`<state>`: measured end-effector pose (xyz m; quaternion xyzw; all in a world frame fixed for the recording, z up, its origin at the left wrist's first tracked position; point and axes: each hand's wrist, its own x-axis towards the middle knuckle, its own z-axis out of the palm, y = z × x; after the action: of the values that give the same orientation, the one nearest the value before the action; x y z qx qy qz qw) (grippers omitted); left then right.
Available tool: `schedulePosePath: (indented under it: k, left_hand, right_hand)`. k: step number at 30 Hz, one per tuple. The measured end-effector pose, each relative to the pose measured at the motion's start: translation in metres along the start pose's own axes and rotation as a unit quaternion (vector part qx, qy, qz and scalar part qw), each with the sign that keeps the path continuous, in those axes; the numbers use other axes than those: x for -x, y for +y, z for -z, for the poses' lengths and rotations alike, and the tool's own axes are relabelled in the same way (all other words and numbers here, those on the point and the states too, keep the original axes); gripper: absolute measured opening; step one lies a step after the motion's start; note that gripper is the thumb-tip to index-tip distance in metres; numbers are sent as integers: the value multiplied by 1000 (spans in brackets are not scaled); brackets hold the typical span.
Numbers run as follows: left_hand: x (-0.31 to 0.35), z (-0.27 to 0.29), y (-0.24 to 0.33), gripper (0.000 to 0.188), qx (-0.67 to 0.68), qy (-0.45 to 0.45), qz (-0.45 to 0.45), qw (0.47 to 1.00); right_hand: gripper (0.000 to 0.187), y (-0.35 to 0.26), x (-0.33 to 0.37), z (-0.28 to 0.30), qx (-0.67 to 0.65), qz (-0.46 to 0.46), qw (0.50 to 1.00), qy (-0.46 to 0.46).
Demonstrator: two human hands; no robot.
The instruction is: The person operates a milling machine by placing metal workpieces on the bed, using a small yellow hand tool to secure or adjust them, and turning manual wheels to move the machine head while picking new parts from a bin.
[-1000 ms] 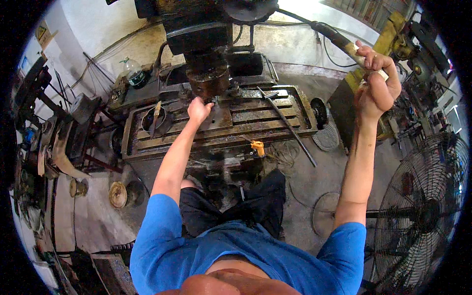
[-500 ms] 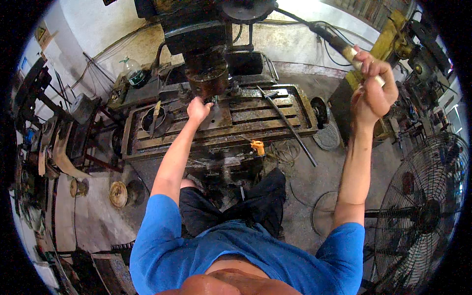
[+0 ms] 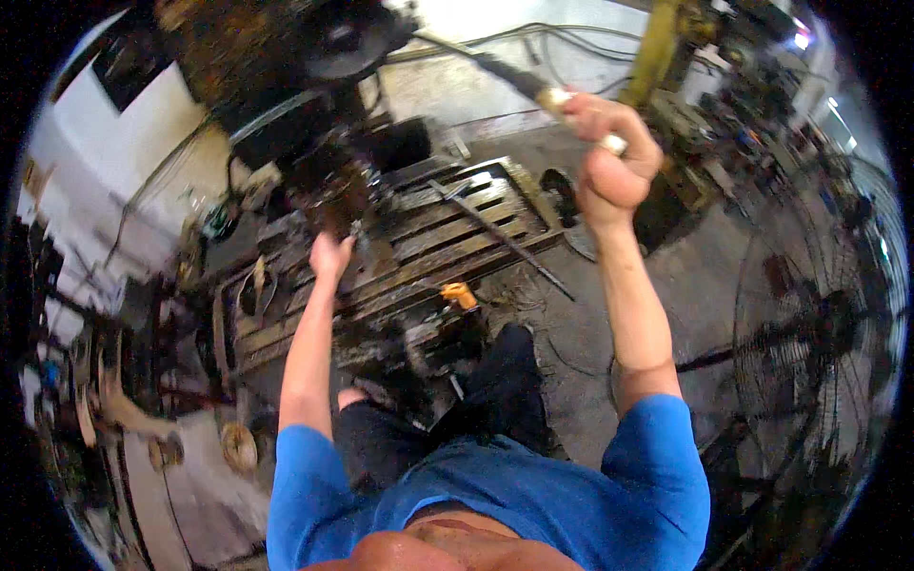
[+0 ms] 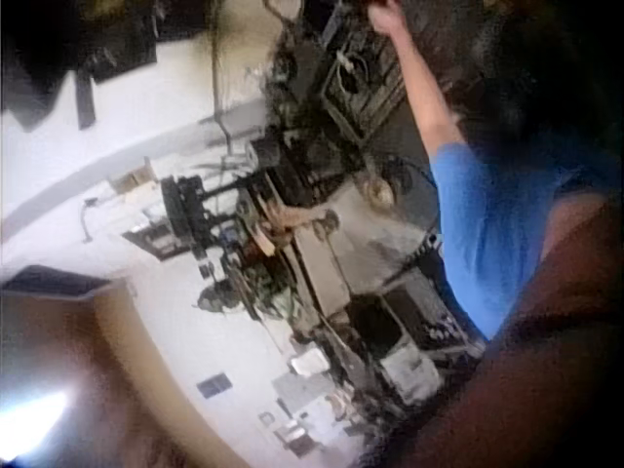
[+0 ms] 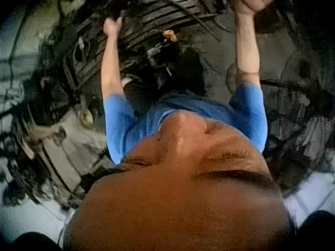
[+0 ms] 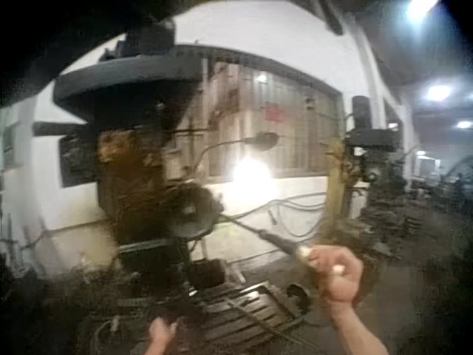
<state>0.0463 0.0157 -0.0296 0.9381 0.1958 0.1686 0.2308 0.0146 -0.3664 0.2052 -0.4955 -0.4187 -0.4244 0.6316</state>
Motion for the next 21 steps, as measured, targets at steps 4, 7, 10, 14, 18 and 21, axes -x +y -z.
schedulePosePath:
  k: [4, 7, 10, 14, 18, 21]
  left_hand:
    - [1, -6, -12, 43, 21, 62, -26, 998]
    - [-3, -12, -18, 44, 20, 38, -21, 999]
    - [-16, -20, -40, 45, 74, 54, -26, 995]
    - [5, 0, 1, 33, 331, -58, -36, 941]
    - [45, 48, -5, 35, 332, -79, -19, 940]
    - [75, 82, -39, 33, 344, -115, -2, 932]
  right_hand:
    - [13, -8, -20, -1, 50, -19, 998, -33]
    - [14, -2, 5, -7, -22, -53, 998, 3]
    - [9, -11, 0, -10, -61, -43, 997, -8]
    - [9, -11, 3, 4, -86, -71, 994, 11]
    - [10, -14, 8, -1, -67, -70, 995, 11]
    - [8, -11, 15, -17, -27, -86, 995, 31]
